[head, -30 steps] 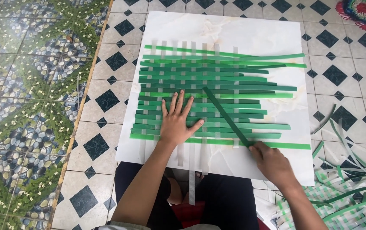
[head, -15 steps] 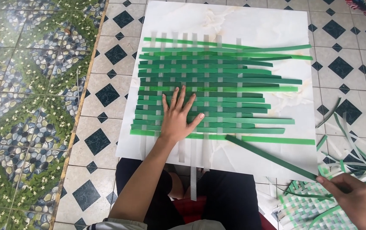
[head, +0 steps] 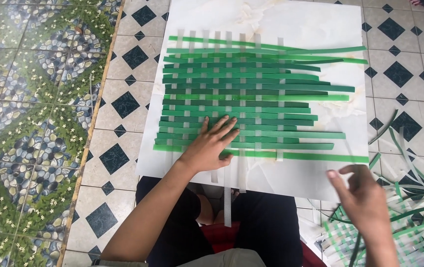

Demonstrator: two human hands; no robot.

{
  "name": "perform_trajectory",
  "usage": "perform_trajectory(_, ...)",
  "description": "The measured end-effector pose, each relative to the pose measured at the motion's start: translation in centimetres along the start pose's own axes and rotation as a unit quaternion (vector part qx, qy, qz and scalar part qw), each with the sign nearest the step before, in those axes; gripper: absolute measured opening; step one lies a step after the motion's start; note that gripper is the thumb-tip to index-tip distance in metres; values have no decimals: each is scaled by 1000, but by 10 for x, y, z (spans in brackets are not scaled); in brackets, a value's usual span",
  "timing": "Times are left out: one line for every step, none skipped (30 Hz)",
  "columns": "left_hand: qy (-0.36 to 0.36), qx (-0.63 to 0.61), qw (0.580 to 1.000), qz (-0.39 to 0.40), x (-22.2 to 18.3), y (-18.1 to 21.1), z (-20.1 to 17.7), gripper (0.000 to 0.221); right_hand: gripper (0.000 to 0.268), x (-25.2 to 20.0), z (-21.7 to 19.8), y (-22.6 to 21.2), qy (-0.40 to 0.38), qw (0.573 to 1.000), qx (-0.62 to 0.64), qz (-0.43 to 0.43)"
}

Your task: The person is weaving green and white plastic strips together on a white board to create a woven mat or bag component.

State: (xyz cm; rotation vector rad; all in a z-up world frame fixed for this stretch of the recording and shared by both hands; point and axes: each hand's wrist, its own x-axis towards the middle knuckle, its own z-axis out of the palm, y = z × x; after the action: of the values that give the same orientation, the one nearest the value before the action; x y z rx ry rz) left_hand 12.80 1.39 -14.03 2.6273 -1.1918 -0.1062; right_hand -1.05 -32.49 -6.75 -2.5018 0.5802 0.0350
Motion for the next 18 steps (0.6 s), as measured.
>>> perform_trajectory(15,2,1000,0,1,-1,5,69,41,1,9,-9,-12,1000,8,-25)
perform_trajectory(15,1,1000,-1,1,-3,10,69,41,-2,13,-18,-13,1000,7,-25)
perform_trajectory(34,11,999,8,0,-4,14,67,39,-4,18,-27,-46,999,18,-9)
perform_trajectory(51,20,998,18,-2,-6,20,65,39,-8,23,-36,-80,996,28,9)
perform_trajectory(48,18,998,18,0,-9,16,65,39,-15,22,-42,-82,996,28,12)
perform_trajectory(45,9,999,19,-3,-8,15,62,30,-27,20,-47,-131,986,87,46)
perform_trajectory(42,0,999,20,-6,-7,15,60,22,-38,18,-51,-178,970,147,81)
perform_trajectory(36,-5,999,20,-7,-6,15,60,22,-53,11,-42,-182,969,146,88)
perform_trajectory(42,-5,999,19,-8,-4,15,59,21,-67,4,-34,-248,948,174,94)
perform_trajectory(52,-2,998,17,-7,-4,14,58,23,-80,-3,-27,-310,924,203,95)
perform_trajectory(50,-5,999,18,-9,-4,12,58,23,-100,2,-15,-311,923,203,99)
perform_trajectory(51,-12,998,16,-8,-4,11,57,25,-117,4,-3,-316,928,172,98)
perform_trajectory(53,-19,998,15,-7,-4,9,57,31,-135,7,9,-320,932,141,98)
perform_trajectory(53,-20,998,15,-10,-3,10,57,31,-160,12,-21,-320,932,141,99)
perform_trajectory(69,-27,997,15,-14,-2,11,58,22,-185,17,-51,-175,966,148,121)
perform_trajectory(85,-32,996,16,-12,-2,10,59,28,-206,21,-81,-24,977,154,144)
perform_trajectory(85,-31,996,18,-14,1,9,59,28,-205,70,-21,-23,977,155,144)
perform_trajectory(105,-34,994,21,-17,2,9,57,28,-217,109,48,-144,984,96,47)
